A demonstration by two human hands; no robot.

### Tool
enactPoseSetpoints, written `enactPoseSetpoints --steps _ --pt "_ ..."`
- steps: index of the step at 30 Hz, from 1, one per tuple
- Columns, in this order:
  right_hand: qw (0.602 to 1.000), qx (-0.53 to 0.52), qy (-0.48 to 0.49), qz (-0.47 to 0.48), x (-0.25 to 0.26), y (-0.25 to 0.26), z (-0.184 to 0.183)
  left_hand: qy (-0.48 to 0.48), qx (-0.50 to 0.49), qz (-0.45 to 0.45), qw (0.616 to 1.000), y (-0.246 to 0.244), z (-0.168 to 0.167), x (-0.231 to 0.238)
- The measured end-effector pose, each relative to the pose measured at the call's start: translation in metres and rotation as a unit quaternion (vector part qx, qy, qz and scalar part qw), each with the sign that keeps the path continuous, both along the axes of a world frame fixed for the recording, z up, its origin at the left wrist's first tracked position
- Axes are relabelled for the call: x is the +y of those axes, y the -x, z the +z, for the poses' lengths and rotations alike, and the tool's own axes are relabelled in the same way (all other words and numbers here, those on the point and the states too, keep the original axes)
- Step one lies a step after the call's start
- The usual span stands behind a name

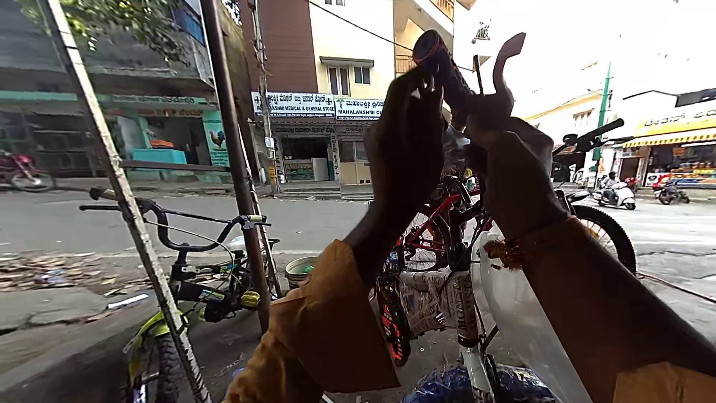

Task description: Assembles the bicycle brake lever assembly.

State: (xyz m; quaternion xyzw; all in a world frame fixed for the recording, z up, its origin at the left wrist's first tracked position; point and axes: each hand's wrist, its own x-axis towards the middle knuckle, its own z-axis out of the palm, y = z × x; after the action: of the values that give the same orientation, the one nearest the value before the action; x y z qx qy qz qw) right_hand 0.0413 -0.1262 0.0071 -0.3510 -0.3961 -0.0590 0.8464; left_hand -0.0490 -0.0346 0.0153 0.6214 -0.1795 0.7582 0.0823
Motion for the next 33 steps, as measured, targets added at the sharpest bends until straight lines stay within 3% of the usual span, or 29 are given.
enactPoseSetpoints --steps 4,6,10,15,19,22,26,30,33 --pt "1.000 0.006 -0.025 0.004 0.006 -0.001 0.000 -0.135 -0.049 0.158 0.977 0.026 0.036 -0.012" --pt "0.999 -0.021 -0.037 -0.033 0.011 -0.005 -0.002 -0.152 -0.058 0.250 0.955 0.033 0.050 -0.019" --pt "0.992 -0.027 -0.079 -0.097 0.023 -0.009 -0.001 -0.136 0.083 0.387 0.908 0.036 0.069 -0.037" --pt "0.971 -0.075 -0.103 -0.204 0.024 -0.014 -0.005 -0.173 0.183 0.437 0.863 0.040 0.078 -0.040" --pt "0.962 -0.106 -0.062 -0.243 0.011 -0.020 -0.016 -0.197 0.242 0.392 0.866 0.046 0.072 -0.034" --pt "0.948 -0.136 0.003 -0.286 -0.003 -0.021 -0.027 -0.197 0.277 0.332 0.880 0.048 0.046 -0.029" --pt "0.905 -0.194 0.045 -0.376 -0.017 -0.020 -0.032 -0.076 0.327 0.262 0.905 0.041 0.008 -0.027" --pt "0.915 -0.255 0.005 -0.311 -0.020 -0.024 -0.035 0.006 0.379 0.173 0.909 0.031 -0.009 -0.022" --pt "0.950 -0.250 0.035 -0.181 -0.025 -0.019 -0.036 0.014 0.373 0.133 0.918 0.019 -0.014 -0.012"
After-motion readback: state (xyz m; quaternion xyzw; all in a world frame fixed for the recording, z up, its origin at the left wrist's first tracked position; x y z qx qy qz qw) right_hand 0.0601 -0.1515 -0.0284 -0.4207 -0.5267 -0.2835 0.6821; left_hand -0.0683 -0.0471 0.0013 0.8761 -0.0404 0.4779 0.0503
